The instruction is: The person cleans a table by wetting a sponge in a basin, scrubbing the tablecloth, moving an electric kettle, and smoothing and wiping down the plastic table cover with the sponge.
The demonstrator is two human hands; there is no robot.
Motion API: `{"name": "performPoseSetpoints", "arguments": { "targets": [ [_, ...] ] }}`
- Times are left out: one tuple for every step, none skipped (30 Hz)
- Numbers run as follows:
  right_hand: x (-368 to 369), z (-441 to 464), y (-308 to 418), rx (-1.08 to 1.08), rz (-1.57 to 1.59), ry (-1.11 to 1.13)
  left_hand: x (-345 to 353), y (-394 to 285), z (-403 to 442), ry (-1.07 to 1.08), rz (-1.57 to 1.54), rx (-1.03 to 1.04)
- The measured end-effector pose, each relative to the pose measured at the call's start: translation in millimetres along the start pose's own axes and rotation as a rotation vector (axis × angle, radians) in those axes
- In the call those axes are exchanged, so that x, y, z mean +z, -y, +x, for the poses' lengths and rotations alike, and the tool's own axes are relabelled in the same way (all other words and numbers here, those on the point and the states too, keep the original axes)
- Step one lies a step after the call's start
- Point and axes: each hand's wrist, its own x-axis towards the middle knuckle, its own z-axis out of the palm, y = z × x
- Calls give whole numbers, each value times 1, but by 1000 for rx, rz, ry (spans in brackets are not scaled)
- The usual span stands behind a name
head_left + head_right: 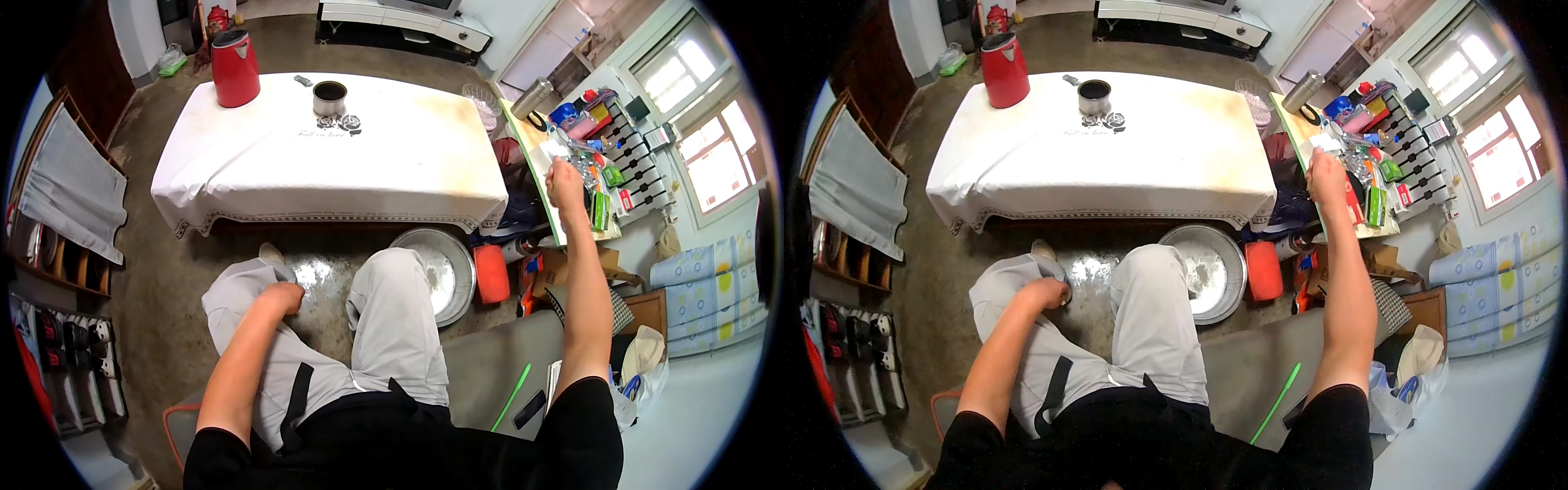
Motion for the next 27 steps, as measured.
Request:
{"name": "performPoseSetpoints", "arguments": {
  "targets": [
    [-4,2,10,-28,-8,-12,0,0,1,-4,5,-5],
    [-6,4,17,-54,-17,-22,2,1,2,-6,10,-9],
    [-7,8,22,-76,21,-39,3,1,4,-8,14,-13],
    [-9,8,30,-96,59,-57,2,0,4,-10,-1,-17],
    [-10,-4,54,-81,64,-34,1,-1,1,-11,-16,-22],
    [-15,-1,55,-55,174,15,-2,-2,-1,-11,-31,-27],
    [-14,-7,60,-23,280,22,-3,-3,-3,-7,-30,-32],
    [-10,-17,62,8,385,27,-6,-4,-4,-4,-28,-35],
    [-6,-26,49,3,518,39,-9,-6,-4,-5,-28,-37],
    [2,-38,29,-9,649,52,-10,-7,-4,-8,-32,-38],
    [18,-53,-3,56,826,56,-10,-7,-4,-18,-38,-41],
    [41,-65,-64,276,1219,74,-12,-7,-3,-29,-48,-45],
    [82,-94,-97,267,1353,79,-17,-8,-3,-23,-29,-40],
    [123,-117,-221,333,605,243,-19,-9,-6,-4,-5,-33],
    [153,-155,-273,469,362,235,-20,-10,-8,15,22,-21],
    [182,-193,-320,612,112,261,-20,-9,-1,-10,20,-13],
    [211,-230,-364,754,-104,311,-12,-5,6,-30,18,-7],
    [223,-248,-336,804,199,208,-2,-1,5,-28,14,-2],
    [212,-248,-304,787,241,257,-2,-4,2,-27,4,-5],
    [210,-238,-271,766,287,317,-7,-10,-3,-28,-11,-19],
    [211,-228,-267,724,311,304,-12,-11,-9,-37,-27,-46],
    [207,-214,-263,677,337,287,-3,-5,-2,-15,-20,-38],
    [200,-200,-246,663,434,299,-6,-3,-2,4,-7,-45],
    [190,-185,-222,647,527,312,-9,-4,-1,20,3,-50],
    [179,-173,-207,621,720,277,-6,-2,3,20,-5,-55],
    [172,-167,-194,599,909,239,0,1,10,23,-12,-56],
    [167,-168,-178,624,977,114,4,0,12,27,-19,-53]
  ]
}}
